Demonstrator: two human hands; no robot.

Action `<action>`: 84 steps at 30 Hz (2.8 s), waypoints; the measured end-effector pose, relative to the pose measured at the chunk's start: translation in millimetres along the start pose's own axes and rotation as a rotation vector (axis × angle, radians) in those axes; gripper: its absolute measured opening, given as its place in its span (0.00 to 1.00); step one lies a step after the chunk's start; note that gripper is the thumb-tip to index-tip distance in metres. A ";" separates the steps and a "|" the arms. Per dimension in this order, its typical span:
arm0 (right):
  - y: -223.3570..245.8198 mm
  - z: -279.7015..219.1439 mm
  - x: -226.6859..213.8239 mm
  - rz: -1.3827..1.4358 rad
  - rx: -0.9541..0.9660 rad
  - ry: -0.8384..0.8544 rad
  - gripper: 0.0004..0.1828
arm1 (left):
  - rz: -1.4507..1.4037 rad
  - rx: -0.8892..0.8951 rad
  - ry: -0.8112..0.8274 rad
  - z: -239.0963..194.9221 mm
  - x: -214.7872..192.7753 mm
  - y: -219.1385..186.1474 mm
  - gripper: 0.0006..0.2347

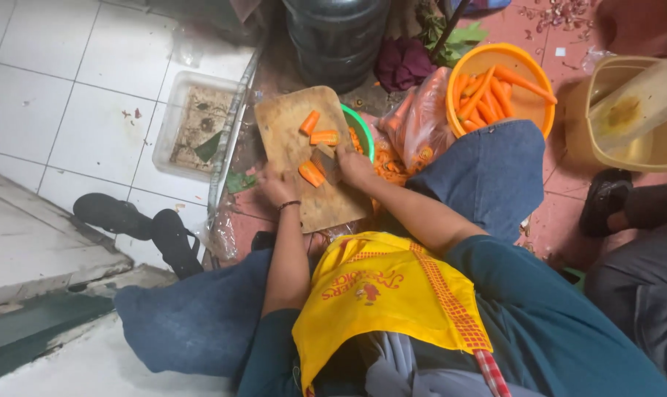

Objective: Dicing carrots on a wooden cutting board using a wavy knife while sitting on the floor.

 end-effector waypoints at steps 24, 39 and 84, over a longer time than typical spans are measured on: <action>3.9 17.9 -11.0 -0.068 -0.084 -0.128 0.13 | -0.628 -0.414 0.365 -8.8 16.9 56.6 0.26; 11.2 17.4 -35.8 0.034 0.014 -0.065 0.15 | -0.049 0.211 0.136 -21.3 31.9 -11.2 0.22; -6.2 23.1 -25.8 0.193 -0.006 -0.086 0.17 | -0.132 0.095 0.168 -20.2 29.2 -20.1 0.19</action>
Point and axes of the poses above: each hand's wrist, its own z-axis towards the middle knuckle, its own x-axis out of the palm, y = z × x, the point moved 1 cm from there along z, towards the middle knuckle, and after that the axes turned 9 degrees about y, right-handed, at the moved point
